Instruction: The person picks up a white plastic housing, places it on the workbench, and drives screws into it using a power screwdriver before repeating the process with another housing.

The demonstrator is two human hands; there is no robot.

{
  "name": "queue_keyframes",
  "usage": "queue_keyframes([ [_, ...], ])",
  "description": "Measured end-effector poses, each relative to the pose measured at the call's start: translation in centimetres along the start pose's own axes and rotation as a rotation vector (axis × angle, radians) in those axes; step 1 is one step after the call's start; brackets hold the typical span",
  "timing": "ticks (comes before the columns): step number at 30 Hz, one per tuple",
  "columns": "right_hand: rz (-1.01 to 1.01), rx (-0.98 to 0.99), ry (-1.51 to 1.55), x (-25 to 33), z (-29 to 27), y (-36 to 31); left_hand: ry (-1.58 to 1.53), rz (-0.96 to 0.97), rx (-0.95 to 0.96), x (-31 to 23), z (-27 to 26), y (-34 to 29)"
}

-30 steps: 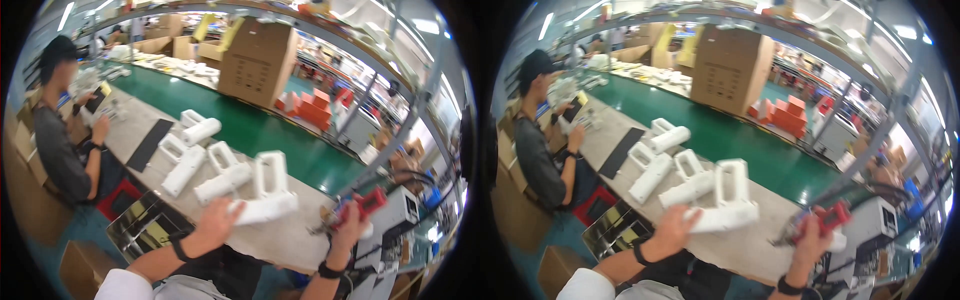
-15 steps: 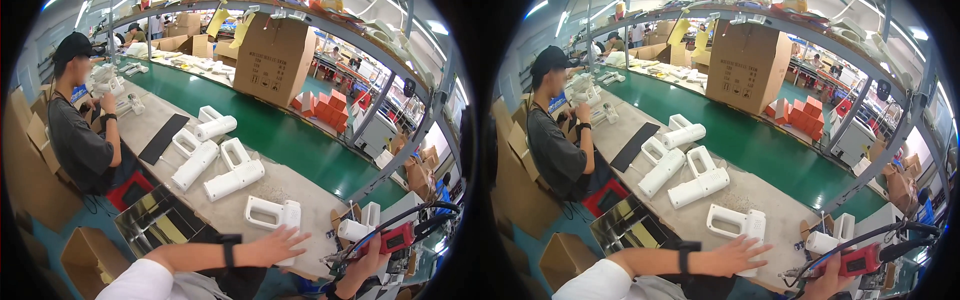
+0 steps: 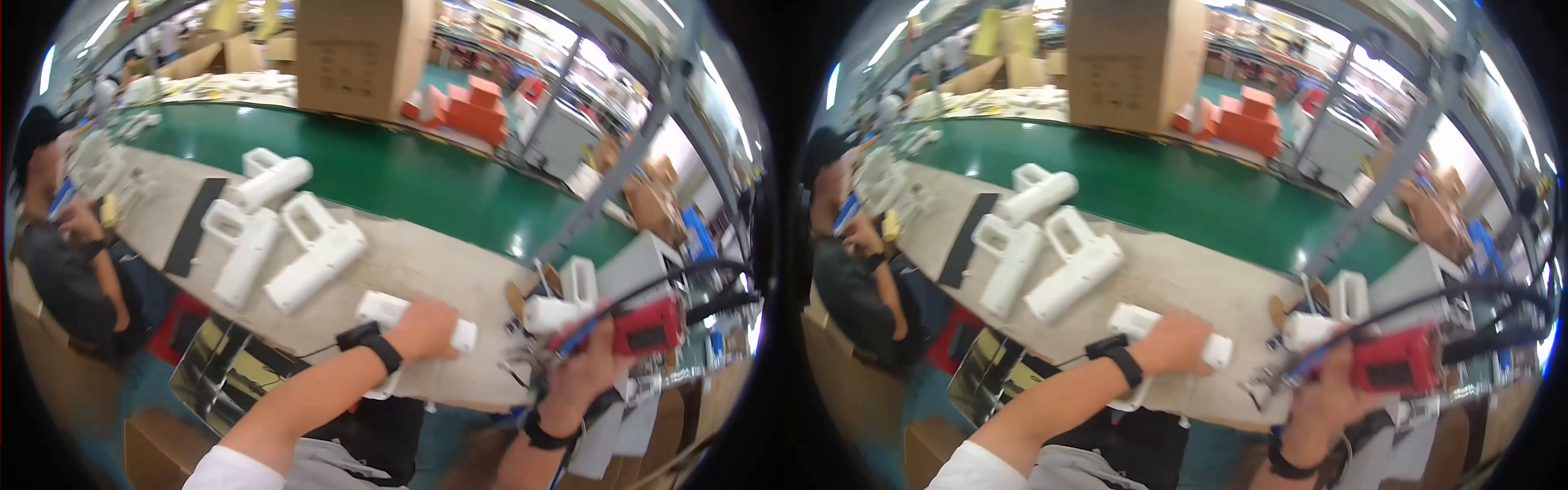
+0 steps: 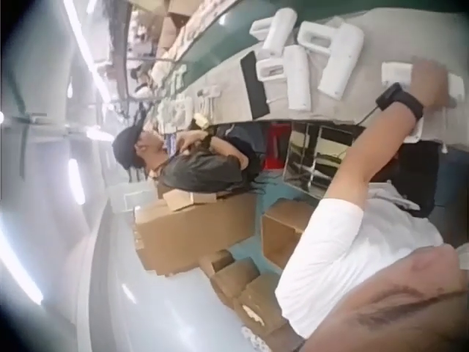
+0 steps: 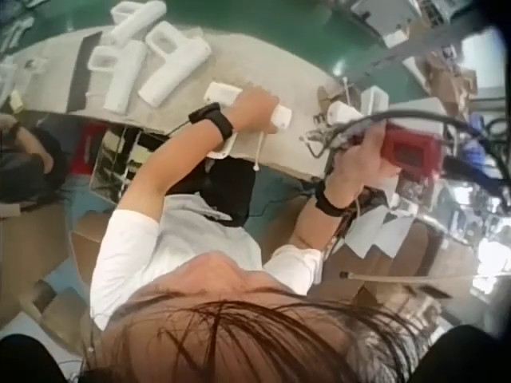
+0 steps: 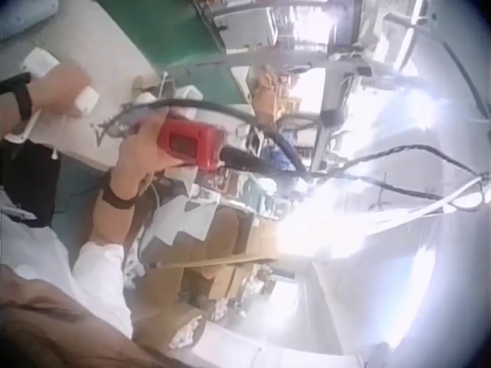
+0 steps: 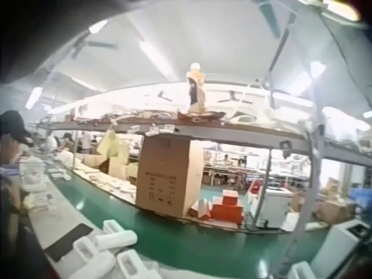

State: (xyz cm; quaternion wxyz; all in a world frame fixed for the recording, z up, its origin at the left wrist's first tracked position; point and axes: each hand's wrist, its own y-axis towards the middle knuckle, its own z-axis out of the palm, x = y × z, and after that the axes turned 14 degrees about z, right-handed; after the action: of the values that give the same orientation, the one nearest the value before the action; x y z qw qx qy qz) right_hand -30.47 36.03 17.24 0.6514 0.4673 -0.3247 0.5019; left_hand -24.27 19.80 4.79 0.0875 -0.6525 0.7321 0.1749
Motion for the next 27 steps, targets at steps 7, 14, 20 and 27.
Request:
queue_keyframes([
  [7, 0.032, 0.270, -0.041, -0.3, 3.4, 0.8, 0.075, -0.070, 0.089, -0.7, 0.5, 0.5],
  [14, 0.077, 0.246, -0.060, -2.4, 5.1, 0.1, 0.130, -0.077, 0.135, -1.0, 0.2, 0.2],
  [20, 0.093, 0.280, -0.092, -5.7, 5.3, 0.4, 0.218, -0.040, 0.092, -0.9, 0.1, -0.3],
  [27, 0.038, 0.290, -0.098, -6.5, 5.1, 0.6, 0.235, -0.033, 0.096, -0.7, 0.4, -0.3],
])
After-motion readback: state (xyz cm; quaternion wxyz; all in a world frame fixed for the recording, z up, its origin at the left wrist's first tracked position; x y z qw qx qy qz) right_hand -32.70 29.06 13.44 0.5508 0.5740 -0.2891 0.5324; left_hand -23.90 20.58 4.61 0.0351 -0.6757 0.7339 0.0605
